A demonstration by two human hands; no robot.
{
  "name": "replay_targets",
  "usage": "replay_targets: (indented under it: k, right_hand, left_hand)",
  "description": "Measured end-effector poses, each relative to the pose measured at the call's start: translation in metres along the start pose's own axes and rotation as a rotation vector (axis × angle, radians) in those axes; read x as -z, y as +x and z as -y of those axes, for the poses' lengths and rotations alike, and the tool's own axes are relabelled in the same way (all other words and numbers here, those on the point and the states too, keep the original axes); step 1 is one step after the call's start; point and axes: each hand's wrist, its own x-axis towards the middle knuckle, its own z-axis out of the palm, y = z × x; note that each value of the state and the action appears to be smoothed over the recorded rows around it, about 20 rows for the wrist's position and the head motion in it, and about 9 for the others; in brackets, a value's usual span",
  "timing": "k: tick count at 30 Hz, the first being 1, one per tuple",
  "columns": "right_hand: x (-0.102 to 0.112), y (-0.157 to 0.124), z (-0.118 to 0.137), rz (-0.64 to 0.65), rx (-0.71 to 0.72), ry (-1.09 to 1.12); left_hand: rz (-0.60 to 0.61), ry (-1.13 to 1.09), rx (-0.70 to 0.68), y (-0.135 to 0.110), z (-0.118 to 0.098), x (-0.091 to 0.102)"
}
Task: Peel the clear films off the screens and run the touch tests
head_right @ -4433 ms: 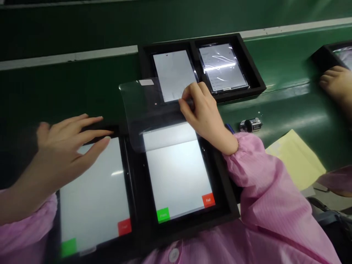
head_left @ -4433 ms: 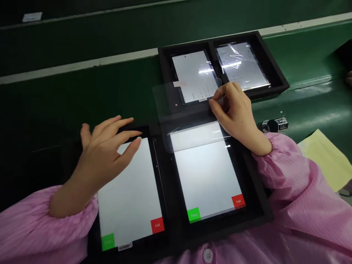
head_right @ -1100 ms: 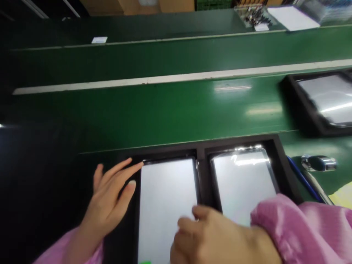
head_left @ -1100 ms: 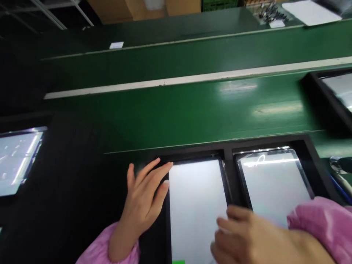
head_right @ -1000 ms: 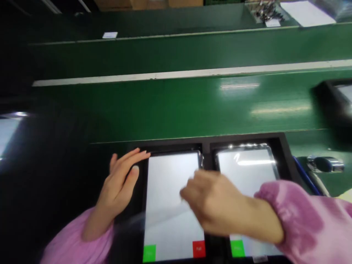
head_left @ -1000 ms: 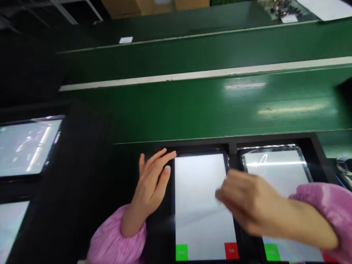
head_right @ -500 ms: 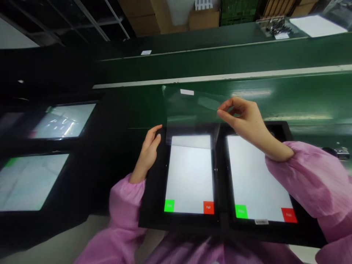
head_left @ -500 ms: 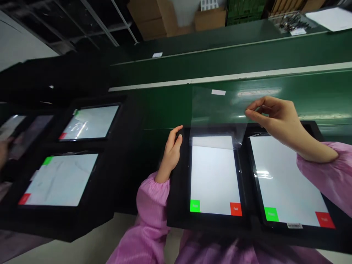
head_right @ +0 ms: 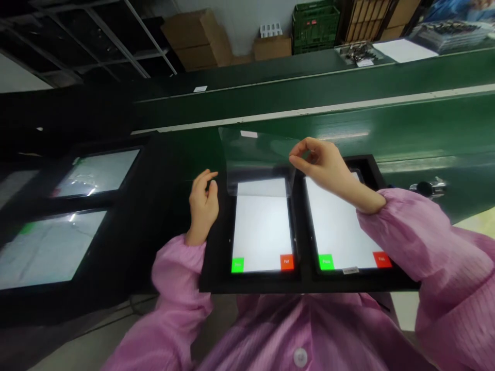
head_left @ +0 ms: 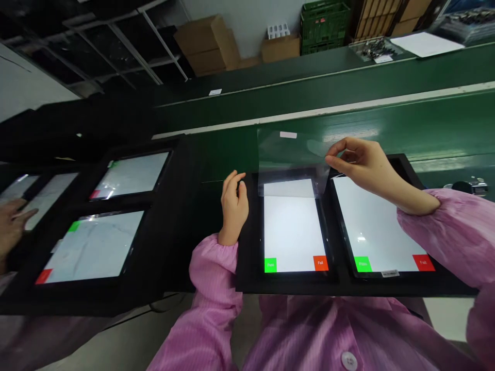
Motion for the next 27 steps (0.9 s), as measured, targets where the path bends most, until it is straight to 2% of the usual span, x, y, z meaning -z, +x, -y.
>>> replay_targets:
  k: [2,5,8,11,13,15,19,23,27]
  right_hand:
    - [-0.002,-0.004,0.002,0.006,0.017,0.002]
    - [-0.006,-0.008,0.007,0.006,0.037,0.016]
    - [-0.011,-0.009,0.01,-0.005,0.05,-0.013]
    - [-0.014,-0.01,0.011,-0.016,0.083,-0.048]
    - [-0.014,-0.011,0.011,-0.013,0.107,-0.04]
    - [-0.013,-0.012,0.01,-0.004,0.121,-0.016]
    - [-0.008,-0.008,0.004,-0.004,0.114,-0.019]
    - [-0.006,-0.004,0.0,-0.01,0.068,-0.045]
    - [-0.007,-0.004,0.0,0.001,0.034,-0.025]
  left_hand:
    - [-0.03,0.043,-0.077,-0.011,-0.015,0.013]
    - [-0.013,0.046,-0.185,-0.039,-0.034,0.033]
    - [0.047,0.106,-0.258,-0.068,-0.03,0.047]
    - [0.105,0.218,-0.212,-0.094,-0.018,0.052]
    - [0.093,0.25,-0.16,-0.108,-0.016,0.056]
    - [0.11,0.277,-0.12,-0.122,-0.022,0.061]
    - [0.255,0.289,-0.035,-0.148,-0.041,0.066]
    - [0.141,0.275,0.037,-0.165,-0.046,0.06]
    - [0.046,0.23,-0.068,-0.164,-0.04,0.055]
